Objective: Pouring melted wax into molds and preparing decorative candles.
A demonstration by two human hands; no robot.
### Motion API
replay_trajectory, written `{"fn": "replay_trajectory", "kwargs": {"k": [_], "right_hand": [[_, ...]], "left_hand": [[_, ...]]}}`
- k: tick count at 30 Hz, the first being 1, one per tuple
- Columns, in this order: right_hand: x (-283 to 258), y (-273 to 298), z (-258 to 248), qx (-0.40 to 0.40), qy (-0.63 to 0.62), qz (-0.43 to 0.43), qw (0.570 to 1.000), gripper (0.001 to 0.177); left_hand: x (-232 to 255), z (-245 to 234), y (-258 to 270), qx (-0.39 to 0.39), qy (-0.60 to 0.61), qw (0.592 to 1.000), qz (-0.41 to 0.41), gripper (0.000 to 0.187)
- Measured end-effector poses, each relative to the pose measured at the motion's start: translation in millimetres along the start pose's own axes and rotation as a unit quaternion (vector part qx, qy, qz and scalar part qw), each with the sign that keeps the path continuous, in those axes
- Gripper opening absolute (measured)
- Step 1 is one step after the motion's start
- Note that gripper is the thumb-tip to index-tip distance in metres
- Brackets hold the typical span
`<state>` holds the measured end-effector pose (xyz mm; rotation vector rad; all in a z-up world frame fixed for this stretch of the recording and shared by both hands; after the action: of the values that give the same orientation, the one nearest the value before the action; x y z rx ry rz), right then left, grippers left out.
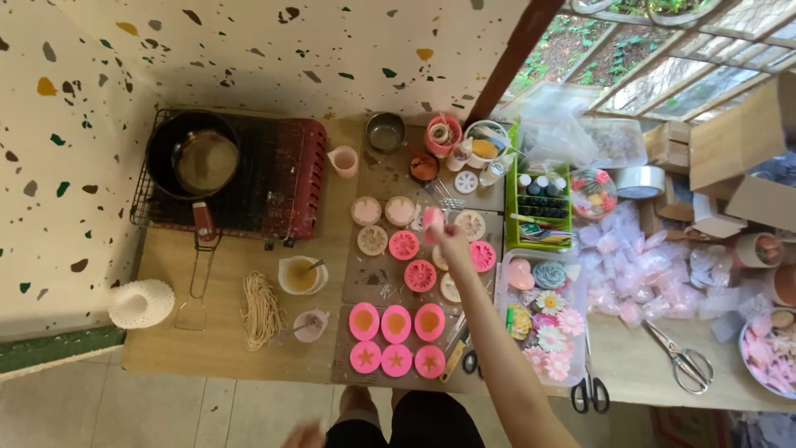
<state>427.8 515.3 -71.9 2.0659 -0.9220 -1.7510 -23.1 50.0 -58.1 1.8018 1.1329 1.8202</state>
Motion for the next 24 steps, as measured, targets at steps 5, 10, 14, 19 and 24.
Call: {"fn": "replay_trajectory", "kwargs": {"k": [5,10,14,19,24], "right_hand": [[-189.7,224.7,-40.4,0.048,0.232,-0.312,0.92,0.075],[-237.6,327.7,-78.1,0.121,0.22,-0.333,0.909,0.072],[-196.3,324.3,-116.8,0.101,0.079,-0.283,0.95,0.068],[-157.7,313.1,-138.1,0.062,0.063,-0.171,0.981,0.029],[-144.7,315.4,-138.7,0.035,-0.092,-0.161,0.982,0.035]], "left_hand": [[321.9,211.4,6.4,-0.133,-0.023,0.984,0.115,0.045],[400.9,345.0,33.2,-0.325,0.08,0.941,0.041,0.043],[403.6,364.9,49.3,-0.354,0.013,0.933,0.056,0.032],[423.5,384.8,95.6,-0.453,-0.03,0.89,0.046,0.03],[414.2,398.9,98.4,-0.488,-0.065,0.87,0.025,0.03]]}}
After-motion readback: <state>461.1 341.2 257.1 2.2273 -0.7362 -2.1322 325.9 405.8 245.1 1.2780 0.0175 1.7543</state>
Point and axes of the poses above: each hand's wrist, its own y-axis away from the middle knuckle, its own z-axis out of the palm, x = y × z, the point moved 8 cm from there along -y, towards the middle knuckle, and after that the axes turned 6 degrees about y, right-handed, at the moved point
